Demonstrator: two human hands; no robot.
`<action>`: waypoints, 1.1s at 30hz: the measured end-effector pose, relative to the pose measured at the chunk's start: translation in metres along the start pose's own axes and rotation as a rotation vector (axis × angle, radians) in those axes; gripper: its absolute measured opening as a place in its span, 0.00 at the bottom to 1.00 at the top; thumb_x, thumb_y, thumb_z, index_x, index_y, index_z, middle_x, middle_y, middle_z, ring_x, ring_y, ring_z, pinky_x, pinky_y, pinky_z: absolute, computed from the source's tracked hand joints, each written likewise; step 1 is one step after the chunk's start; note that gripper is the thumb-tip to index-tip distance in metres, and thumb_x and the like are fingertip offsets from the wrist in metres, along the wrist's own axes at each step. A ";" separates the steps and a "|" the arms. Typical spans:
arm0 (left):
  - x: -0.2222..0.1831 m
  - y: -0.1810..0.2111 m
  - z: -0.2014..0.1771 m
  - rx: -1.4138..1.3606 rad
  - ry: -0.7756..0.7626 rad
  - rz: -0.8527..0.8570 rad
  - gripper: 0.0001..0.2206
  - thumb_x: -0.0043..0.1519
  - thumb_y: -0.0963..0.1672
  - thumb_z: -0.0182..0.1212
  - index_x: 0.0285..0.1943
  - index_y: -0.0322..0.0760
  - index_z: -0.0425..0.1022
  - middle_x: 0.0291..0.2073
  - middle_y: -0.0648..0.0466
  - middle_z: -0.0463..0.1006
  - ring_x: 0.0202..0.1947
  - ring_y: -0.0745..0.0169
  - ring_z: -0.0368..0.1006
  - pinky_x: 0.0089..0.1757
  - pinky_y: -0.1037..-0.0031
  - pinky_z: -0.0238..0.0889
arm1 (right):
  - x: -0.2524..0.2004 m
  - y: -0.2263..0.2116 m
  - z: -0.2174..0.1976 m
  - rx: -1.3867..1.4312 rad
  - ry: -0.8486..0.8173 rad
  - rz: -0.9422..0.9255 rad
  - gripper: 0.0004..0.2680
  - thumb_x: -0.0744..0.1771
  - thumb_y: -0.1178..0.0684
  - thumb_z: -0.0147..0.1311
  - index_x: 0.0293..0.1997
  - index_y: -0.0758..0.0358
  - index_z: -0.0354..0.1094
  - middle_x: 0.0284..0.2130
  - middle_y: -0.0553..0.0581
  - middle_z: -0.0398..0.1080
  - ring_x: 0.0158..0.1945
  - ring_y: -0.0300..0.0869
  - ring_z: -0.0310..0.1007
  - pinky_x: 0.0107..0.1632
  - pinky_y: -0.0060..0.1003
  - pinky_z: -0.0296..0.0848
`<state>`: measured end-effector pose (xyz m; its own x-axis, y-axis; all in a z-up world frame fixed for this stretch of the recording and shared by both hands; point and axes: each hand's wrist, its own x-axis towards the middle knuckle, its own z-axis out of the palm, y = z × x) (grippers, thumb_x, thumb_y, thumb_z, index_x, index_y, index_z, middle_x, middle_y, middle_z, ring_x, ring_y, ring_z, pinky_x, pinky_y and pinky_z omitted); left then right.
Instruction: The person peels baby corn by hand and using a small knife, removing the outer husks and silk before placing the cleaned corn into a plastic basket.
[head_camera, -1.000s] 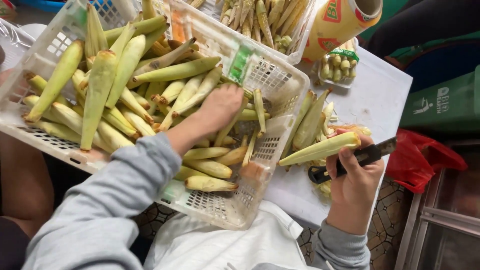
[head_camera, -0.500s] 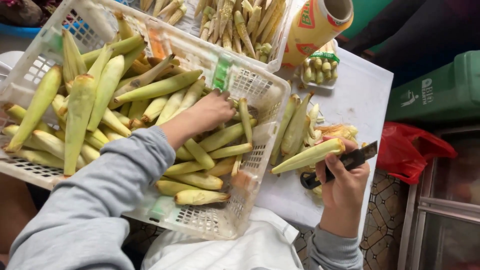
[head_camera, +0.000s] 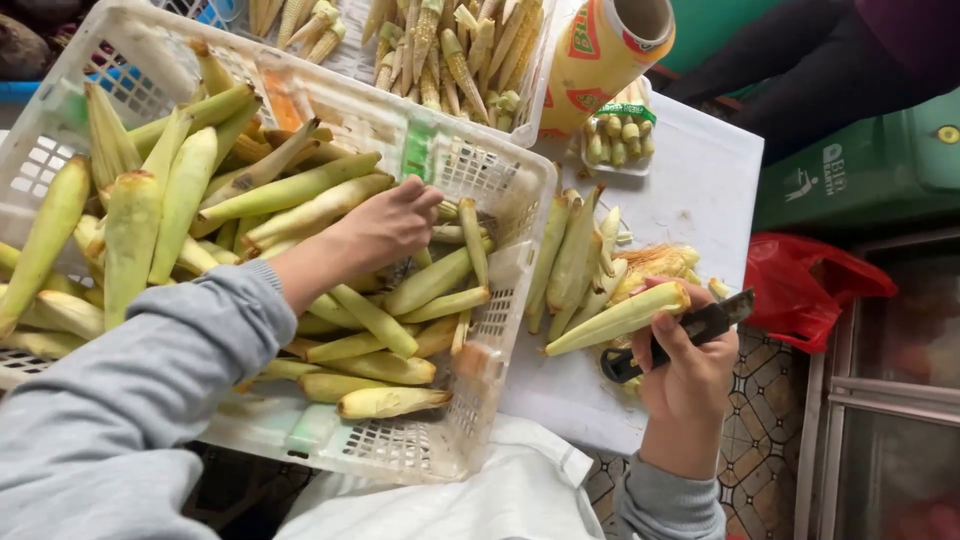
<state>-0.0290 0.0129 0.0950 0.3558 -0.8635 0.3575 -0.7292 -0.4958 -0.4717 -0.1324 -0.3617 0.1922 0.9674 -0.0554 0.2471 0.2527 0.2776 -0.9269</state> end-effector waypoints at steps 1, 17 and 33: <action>0.004 -0.003 -0.014 -0.001 0.000 0.000 0.06 0.47 0.37 0.63 0.20 0.38 0.76 0.21 0.48 0.72 0.41 0.42 0.63 0.48 0.57 0.56 | 0.001 -0.001 0.001 0.000 0.001 0.001 0.14 0.65 0.58 0.60 0.52 0.79 0.68 0.36 0.75 0.73 0.12 0.38 0.66 0.15 0.26 0.63; 0.026 0.021 -0.072 0.160 -0.407 0.085 0.10 0.61 0.41 0.54 0.41 0.35 0.82 0.48 0.41 0.77 0.58 0.30 0.58 0.61 0.35 0.42 | 0.001 0.004 0.018 0.013 -0.057 0.015 0.13 0.65 0.58 0.60 0.51 0.78 0.68 0.37 0.75 0.73 0.11 0.37 0.65 0.14 0.25 0.62; 0.027 0.066 0.115 0.086 -0.920 0.040 0.31 0.61 0.42 0.54 0.77 0.43 0.56 0.80 0.45 0.41 0.79 0.41 0.24 0.68 0.40 0.14 | -0.014 -0.027 0.032 0.078 -0.126 0.124 0.12 0.66 0.56 0.63 0.52 0.72 0.72 0.40 0.64 0.75 0.18 0.35 0.61 0.22 0.22 0.63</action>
<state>-0.0002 -0.0535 -0.0191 0.6823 -0.5958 -0.4237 -0.7182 -0.4378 -0.5409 -0.1539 -0.3377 0.2232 0.9800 0.1034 0.1702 0.1246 0.3483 -0.9291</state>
